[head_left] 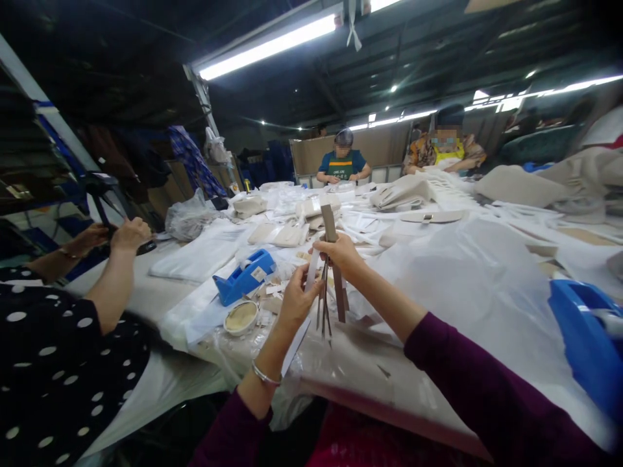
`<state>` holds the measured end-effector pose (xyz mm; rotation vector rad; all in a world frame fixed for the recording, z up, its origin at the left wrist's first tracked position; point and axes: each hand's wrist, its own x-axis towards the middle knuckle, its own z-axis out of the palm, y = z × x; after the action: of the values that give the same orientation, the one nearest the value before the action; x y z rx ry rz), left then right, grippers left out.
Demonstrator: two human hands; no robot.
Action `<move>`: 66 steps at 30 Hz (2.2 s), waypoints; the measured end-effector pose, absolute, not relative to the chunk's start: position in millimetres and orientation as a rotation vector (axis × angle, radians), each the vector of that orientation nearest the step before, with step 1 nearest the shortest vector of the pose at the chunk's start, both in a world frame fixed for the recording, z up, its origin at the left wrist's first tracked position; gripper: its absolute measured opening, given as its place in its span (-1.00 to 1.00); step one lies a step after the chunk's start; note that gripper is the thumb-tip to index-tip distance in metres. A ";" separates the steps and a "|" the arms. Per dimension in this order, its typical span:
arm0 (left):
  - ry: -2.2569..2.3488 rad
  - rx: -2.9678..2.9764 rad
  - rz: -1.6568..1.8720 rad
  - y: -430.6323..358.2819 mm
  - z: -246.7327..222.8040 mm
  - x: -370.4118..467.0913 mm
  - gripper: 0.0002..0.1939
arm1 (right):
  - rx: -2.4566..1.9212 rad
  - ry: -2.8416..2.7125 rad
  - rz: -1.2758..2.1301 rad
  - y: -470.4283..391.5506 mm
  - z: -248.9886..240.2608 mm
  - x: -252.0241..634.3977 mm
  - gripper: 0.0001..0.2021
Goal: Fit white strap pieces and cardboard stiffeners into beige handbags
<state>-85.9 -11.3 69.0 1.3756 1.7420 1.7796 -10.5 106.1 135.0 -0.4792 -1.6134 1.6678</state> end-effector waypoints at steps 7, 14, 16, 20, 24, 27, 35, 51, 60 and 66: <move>1.521 1.063 1.967 -12.3 56.4 -77.2 -0.73 | -0.490 -1.559 1.779 105.0 125.2 -11.8 -0.72; 1.679 0.792 1.799 -45.9 61.2 -123.0 -0.60 | -0.521 -1.570 1.734 118.5 126.5 -9.7 -0.69; 1.775 0.756 1.667 -62.9 55.4 -139.3 -0.60 | -0.517 -1.570 1.722 123.9 129.9 -5.7 -0.70; 2.027 0.833 1.403 -86.2 44.0 -157.5 -0.64 | -0.523 -1.574 1.688 128.6 139.5 0.2 -0.72; 2.182 1.303 1.488 -79.9 57.1 -143.2 -0.64 | -0.492 -1.618 1.692 123.7 147.4 -1.0 -0.72; 1.813 1.399 1.473 -61.3 74.9 -116.4 -0.62 | -0.435 -1.671 1.698 118.3 149.1 -5.2 -0.72; 1.742 1.147 1.705 -19.8 67.8 -84.6 -0.60 | -0.231 -1.561 1.948 114.7 144.4 -6.0 -0.65; 1.414 1.124 1.831 -2.5 66.8 -62.0 -0.45 | -0.227 -1.632 2.000 89.0 148.1 5.4 -0.71; 1.340 0.997 1.845 -13.3 36.1 -60.9 -0.68 | -0.164 -1.593 1.964 72.6 129.9 11.6 -0.61; 1.373 0.917 1.757 -25.8 27.8 -50.6 -0.62 | -0.085 -1.585 1.978 69.0 104.1 22.0 -0.61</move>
<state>-50.6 -25.8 27.8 0.9166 1.3730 1.7569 22.0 69.0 104.1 -0.0850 -1.5848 1.9779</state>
